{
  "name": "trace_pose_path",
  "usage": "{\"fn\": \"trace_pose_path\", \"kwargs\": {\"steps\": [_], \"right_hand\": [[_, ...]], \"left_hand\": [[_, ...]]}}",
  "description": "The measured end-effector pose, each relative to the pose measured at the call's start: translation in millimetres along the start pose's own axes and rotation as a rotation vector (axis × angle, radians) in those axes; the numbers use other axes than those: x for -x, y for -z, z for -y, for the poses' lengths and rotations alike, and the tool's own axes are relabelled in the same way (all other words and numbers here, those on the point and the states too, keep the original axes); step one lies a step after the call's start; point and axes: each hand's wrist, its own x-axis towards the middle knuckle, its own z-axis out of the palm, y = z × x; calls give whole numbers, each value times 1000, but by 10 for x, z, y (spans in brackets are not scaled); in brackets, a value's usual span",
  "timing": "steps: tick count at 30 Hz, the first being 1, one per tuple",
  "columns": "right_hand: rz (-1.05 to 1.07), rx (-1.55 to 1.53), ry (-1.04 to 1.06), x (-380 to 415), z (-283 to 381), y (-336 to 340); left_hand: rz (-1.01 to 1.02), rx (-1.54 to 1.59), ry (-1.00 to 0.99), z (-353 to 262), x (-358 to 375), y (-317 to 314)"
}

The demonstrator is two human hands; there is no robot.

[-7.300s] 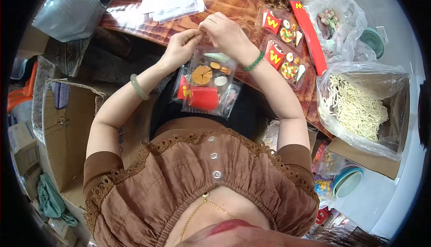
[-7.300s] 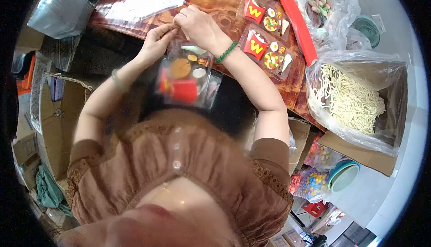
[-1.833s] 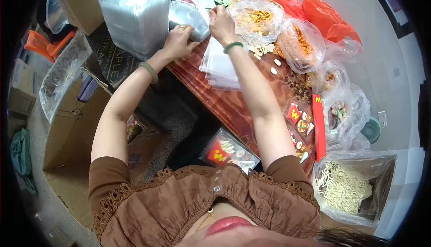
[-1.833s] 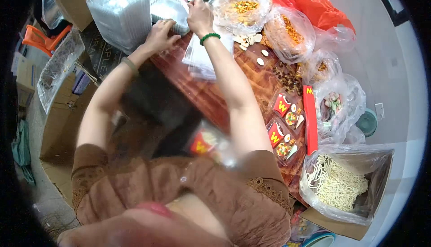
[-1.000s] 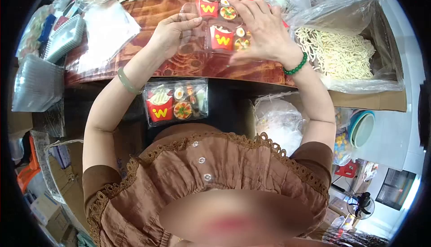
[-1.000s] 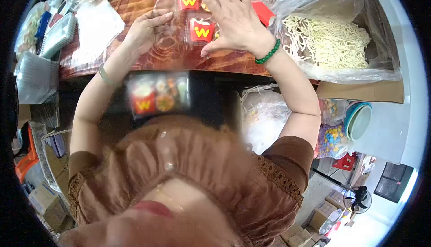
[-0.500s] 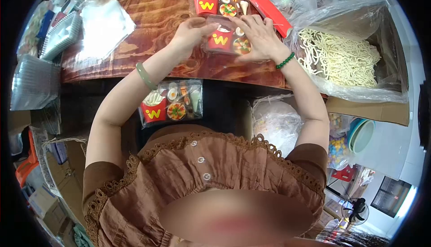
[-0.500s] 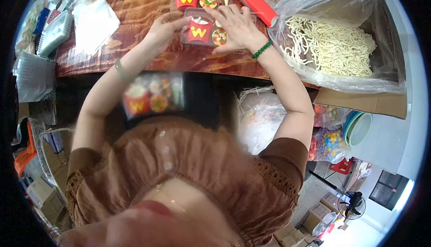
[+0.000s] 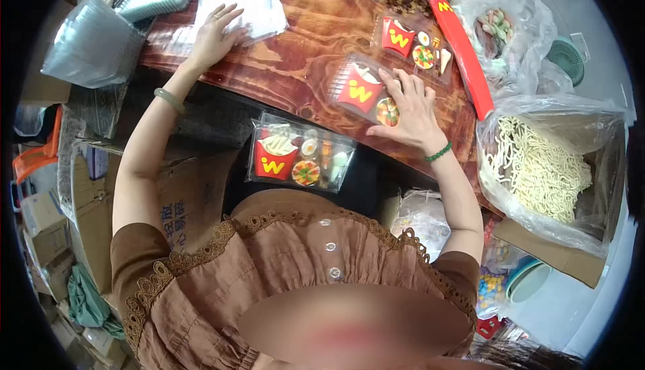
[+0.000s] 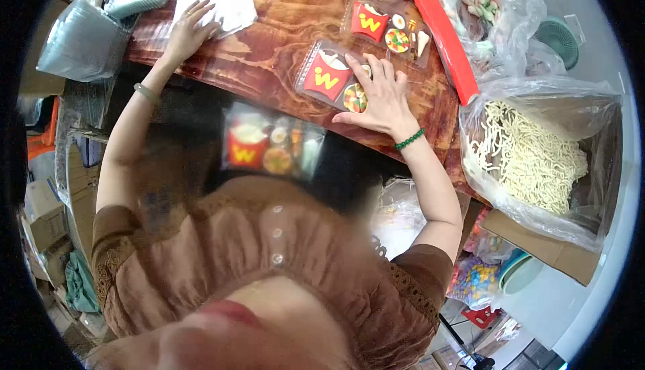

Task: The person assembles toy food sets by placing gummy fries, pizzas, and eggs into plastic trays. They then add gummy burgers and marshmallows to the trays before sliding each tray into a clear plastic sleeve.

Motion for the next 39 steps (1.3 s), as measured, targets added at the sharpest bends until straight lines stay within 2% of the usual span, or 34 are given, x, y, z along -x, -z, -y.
{"fn": "trace_pose_path", "kwargs": {"steps": [1, 2, 6, 8, 12, 14, 19, 22, 24, 27, 31, 34, 36, 39], "right_hand": [[-9, -7, 3, -70, 74, -27], [-2, -7, 3, -134, 135, -40], [22, -4, 13, -326, 310, -25], [66, -106, -10, -417, 358, 12], [37, -74, 17, -513, 418, 36], [36, -57, 35, -530, 442, -34], [-4, -46, 59, -556, 524, -106], [-18, -39, 35, -551, 545, -96], [-13, -64, 27, -541, 570, -62], [-37, -71, 24, -546, 599, -68], [-51, -62, 12, -550, 615, -70], [-35, -89, 3, -546, 644, -30], [-18, -116, 32, -567, 696, 59], [-30, -160, 119, -706, 832, 169]], "left_hand": [[87, 122, 92, 32, -19, 1], [66, -47, -12, 103, -10, -89], [48, 32, 11, -27, 19, -149], [53, -36, 6, -73, 12, -138], [19, -7, 22, -112, 46, -220], [-23, -126, -105, -265, 109, -189], [2, -5, -93, -92, 78, -251], [-120, 61, -122, -159, 6, -254], [-114, 68, 46, -235, -25, -244], [-72, 90, 101, -286, -55, -339], [20, 21, 83, -410, -86, -241], [21, 119, -29, -310, -102, -224], [121, 264, 167, -323, -104, -158], [152, 390, 255, -383, -105, -233]]}}
